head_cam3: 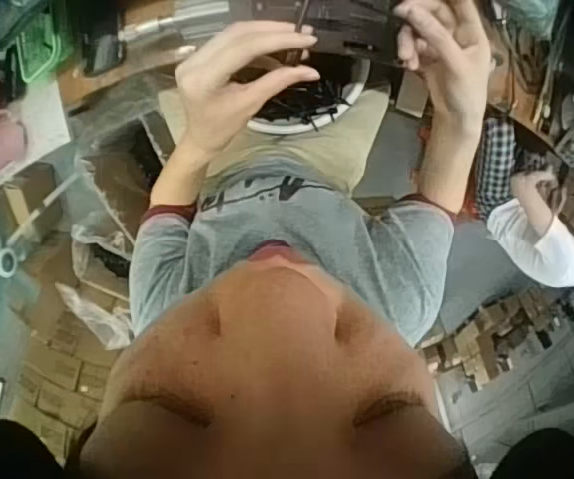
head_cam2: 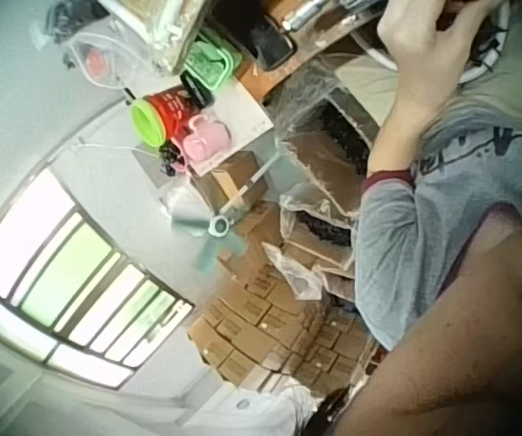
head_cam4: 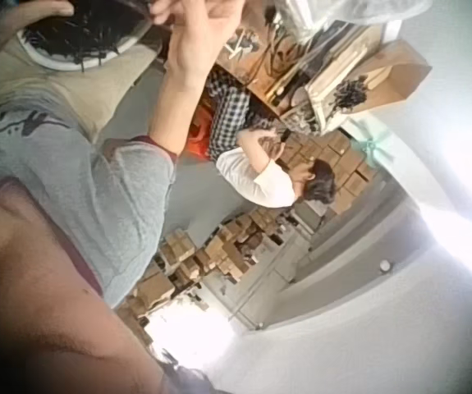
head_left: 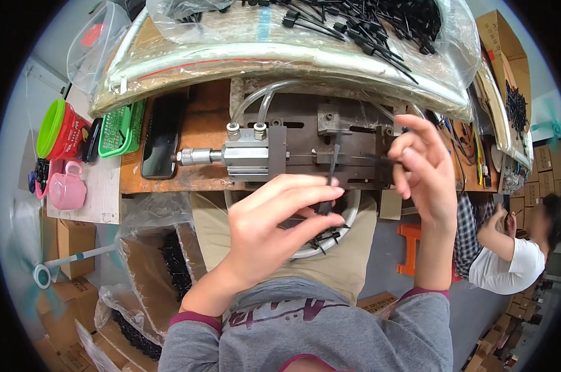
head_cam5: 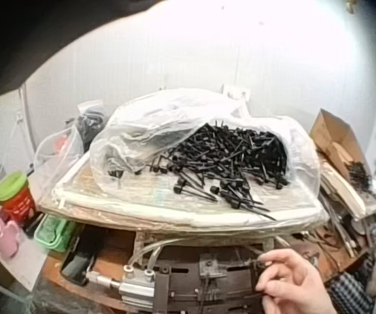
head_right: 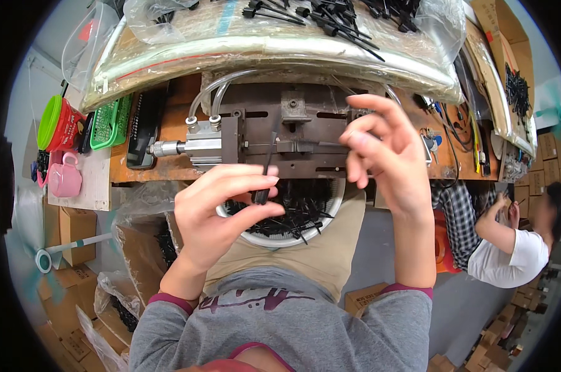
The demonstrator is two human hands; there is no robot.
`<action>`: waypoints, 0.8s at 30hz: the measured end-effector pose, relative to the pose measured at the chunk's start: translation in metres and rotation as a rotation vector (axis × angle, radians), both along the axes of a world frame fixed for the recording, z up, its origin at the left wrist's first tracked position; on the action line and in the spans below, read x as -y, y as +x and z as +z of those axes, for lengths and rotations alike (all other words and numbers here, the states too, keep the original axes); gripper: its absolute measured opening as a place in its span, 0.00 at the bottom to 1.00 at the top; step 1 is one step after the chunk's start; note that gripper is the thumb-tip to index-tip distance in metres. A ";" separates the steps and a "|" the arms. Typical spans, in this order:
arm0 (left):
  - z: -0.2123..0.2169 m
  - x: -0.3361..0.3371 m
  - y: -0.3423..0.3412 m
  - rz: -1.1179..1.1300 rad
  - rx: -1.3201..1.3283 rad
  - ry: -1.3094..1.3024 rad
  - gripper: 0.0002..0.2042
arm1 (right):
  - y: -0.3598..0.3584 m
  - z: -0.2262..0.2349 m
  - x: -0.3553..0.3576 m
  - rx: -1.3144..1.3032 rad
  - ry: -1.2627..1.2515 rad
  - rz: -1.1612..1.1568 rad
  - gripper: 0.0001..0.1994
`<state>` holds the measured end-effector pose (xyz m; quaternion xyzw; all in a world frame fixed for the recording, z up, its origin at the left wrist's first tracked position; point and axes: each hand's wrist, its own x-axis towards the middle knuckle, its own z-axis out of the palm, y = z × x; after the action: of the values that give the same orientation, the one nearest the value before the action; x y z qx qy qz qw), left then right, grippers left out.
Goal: Assembling small black plastic/rubber components using a tabletop mechanical press.
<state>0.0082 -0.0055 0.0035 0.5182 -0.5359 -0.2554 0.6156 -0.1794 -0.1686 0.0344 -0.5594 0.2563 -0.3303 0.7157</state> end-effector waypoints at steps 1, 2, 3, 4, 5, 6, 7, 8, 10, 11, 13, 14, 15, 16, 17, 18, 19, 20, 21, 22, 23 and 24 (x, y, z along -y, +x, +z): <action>-0.009 0.000 0.000 0.100 0.227 -0.069 0.14 | -0.003 -0.001 -0.001 0.018 0.008 -0.078 0.19; -0.017 0.005 -0.006 0.191 0.298 -0.068 0.14 | -0.004 -0.002 -0.003 0.002 -0.010 -0.150 0.15; -0.022 0.009 -0.009 0.219 0.442 -0.062 0.15 | -0.009 -0.009 -0.003 0.030 0.006 -0.154 0.13; -0.027 0.011 -0.012 0.247 0.587 -0.056 0.16 | -0.013 -0.015 -0.004 0.068 -0.002 -0.153 0.11; -0.037 0.012 -0.016 0.244 0.703 -0.055 0.17 | -0.016 -0.021 -0.003 0.107 -0.008 -0.150 0.09; -0.045 0.015 -0.020 0.240 0.766 -0.059 0.16 | -0.018 -0.025 -0.004 0.155 -0.038 -0.142 0.09; -0.052 0.016 -0.025 0.251 0.816 -0.038 0.15 | -0.018 -0.026 -0.005 0.180 -0.070 -0.143 0.08; -0.055 0.016 -0.029 0.260 0.868 -0.018 0.15 | -0.019 -0.027 -0.007 0.207 -0.101 -0.145 0.08; -0.058 0.020 -0.032 0.281 0.932 -0.016 0.15 | -0.017 -0.025 -0.014 0.217 -0.166 -0.166 0.10; -0.057 0.022 -0.032 0.293 0.965 -0.015 0.14 | -0.019 -0.025 -0.015 0.179 -0.194 -0.136 0.13; -0.052 0.027 -0.028 0.261 0.963 0.005 0.15 | -0.018 -0.017 -0.025 0.160 -0.147 -0.168 0.15; -0.049 0.029 -0.027 0.244 0.962 0.011 0.15 | -0.017 -0.013 -0.030 0.151 -0.126 -0.187 0.16; -0.048 0.029 -0.027 0.246 0.961 0.017 0.15 | -0.023 -0.014 -0.030 0.081 -0.208 -0.157 0.18; -0.048 0.029 -0.028 0.249 0.960 0.022 0.15 | -0.026 -0.012 -0.033 0.041 -0.250 -0.142 0.17; -0.048 0.029 -0.028 0.252 0.961 0.026 0.14 | -0.025 -0.008 -0.038 0.031 -0.251 -0.160 0.17; -0.048 0.029 -0.028 0.252 0.969 0.023 0.15 | -0.023 -0.004 -0.042 0.020 -0.253 -0.178 0.17; -0.048 0.029 -0.028 0.253 0.976 0.020 0.15 | -0.026 -0.008 -0.041 0.045 -0.287 -0.164 0.18; -0.044 0.031 -0.027 0.253 0.984 0.014 0.15 | -0.031 -0.014 -0.039 0.070 -0.323 -0.152 0.19; -0.039 0.031 -0.026 0.206 0.973 0.047 0.15 | -0.034 -0.017 -0.039 0.067 -0.329 -0.156 0.19; -0.030 0.029 -0.024 0.159 0.961 0.080 0.16 | -0.035 -0.018 -0.040 0.062 -0.334 -0.160 0.20; -0.020 0.027 -0.020 0.122 0.957 0.121 0.16 | -0.028 -0.017 -0.044 0.040 -0.305 -0.170 0.21; -0.011 0.028 -0.014 0.111 0.886 0.083 0.16 | -0.023 -0.017 -0.048 0.012 -0.276 -0.183 0.21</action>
<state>-0.0060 -0.0331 -0.0080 0.6299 -0.7086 0.0032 0.3179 -0.2026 -0.1208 0.0175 -0.6248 0.2540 -0.4296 0.6004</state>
